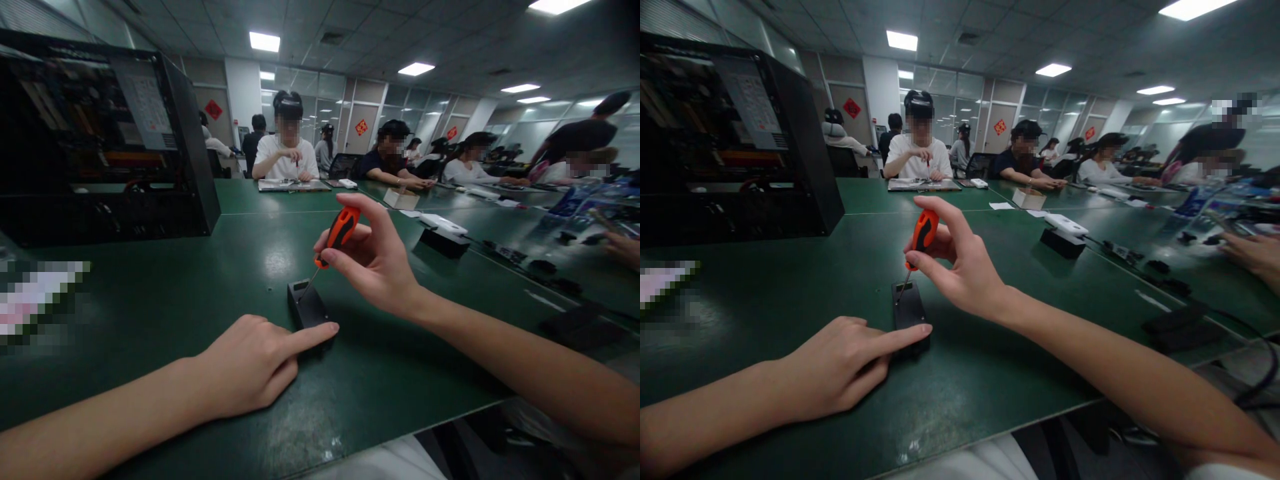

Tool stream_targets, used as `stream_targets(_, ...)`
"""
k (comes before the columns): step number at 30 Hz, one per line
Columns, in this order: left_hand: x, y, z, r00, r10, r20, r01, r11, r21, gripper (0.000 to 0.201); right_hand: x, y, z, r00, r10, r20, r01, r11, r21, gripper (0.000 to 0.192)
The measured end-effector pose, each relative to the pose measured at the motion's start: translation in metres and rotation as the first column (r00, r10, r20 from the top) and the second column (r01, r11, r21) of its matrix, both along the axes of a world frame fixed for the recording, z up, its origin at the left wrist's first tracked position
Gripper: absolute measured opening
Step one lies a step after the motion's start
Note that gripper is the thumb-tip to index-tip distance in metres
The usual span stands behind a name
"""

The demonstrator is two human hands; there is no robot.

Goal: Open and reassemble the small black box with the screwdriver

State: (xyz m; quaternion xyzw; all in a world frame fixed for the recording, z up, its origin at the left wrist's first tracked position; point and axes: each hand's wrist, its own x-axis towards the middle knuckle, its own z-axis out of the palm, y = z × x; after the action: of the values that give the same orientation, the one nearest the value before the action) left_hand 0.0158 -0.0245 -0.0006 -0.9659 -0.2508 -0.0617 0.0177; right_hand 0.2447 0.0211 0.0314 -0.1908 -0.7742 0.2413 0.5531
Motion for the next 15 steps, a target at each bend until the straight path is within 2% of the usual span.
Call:
stream_targets(8, 0.0, 0.002, -0.003, 0.999, -0.026, 0.022, 0.026, 1.0, 0.005, 0.065, 0.0, 0.001, 0.008, 0.997, -0.037, 0.067, 0.036, 0.999, 0.017, 0.054)
stream_targets(12, 0.001, 0.002, -0.003, 0.999, -0.027, 0.017, 0.027, 1.0, 0.0, 0.065, -0.003, -0.004, 0.015, 0.997, 0.02, 0.078, -0.022, 0.999, 0.03, 0.052)
stream_targets(15, 0.002, 0.002, -0.001, 1.0, -0.024, 0.006, 0.024, 1.0, -0.004, 0.063, -0.005, -0.007, 0.017, 0.999, -0.043, 0.03, 0.041, 0.996, 0.076, 0.044)
